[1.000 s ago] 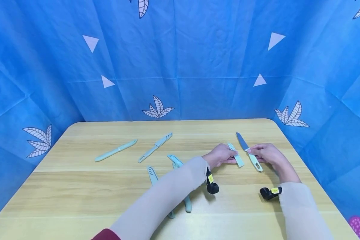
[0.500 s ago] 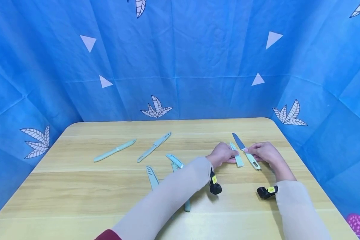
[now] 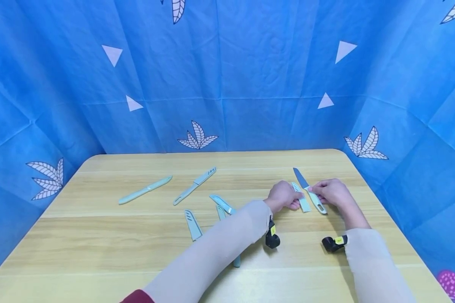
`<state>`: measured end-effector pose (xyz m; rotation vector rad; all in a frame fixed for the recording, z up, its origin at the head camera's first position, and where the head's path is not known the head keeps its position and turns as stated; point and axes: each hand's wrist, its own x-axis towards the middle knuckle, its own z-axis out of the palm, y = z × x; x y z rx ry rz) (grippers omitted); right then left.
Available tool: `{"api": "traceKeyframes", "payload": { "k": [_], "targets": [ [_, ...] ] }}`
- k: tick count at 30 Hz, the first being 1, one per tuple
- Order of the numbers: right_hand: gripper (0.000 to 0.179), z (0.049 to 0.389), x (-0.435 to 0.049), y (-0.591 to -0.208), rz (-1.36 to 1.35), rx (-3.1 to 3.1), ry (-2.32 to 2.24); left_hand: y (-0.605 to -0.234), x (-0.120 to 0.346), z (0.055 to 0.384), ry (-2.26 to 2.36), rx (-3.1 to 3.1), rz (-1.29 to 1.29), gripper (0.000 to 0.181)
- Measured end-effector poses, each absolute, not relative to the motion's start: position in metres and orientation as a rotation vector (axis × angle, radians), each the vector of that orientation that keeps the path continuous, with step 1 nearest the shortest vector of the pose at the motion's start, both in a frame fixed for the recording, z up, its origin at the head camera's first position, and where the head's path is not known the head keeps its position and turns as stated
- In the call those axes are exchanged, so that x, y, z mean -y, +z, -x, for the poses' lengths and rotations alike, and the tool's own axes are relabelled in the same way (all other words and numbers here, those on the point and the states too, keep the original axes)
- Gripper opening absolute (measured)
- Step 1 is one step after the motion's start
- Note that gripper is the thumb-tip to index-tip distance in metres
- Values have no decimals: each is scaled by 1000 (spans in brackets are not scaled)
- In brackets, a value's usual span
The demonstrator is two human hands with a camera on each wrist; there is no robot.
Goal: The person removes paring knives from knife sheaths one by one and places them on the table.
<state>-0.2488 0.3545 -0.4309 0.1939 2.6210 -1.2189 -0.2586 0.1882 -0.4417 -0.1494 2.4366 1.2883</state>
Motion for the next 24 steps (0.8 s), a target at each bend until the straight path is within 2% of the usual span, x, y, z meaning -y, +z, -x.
{"api": "traceKeyframes", "payload": {
  "k": [13, 24],
  "targets": [
    [30, 253, -357, -430, -172, -2569, -1252, -439, -188, 259, 1052, -2595, 42, 37],
    [26, 257, -356, -430, -152, -2575, -1204, -436, -190, 257, 1101, -2532, 116, 30]
  ]
}}
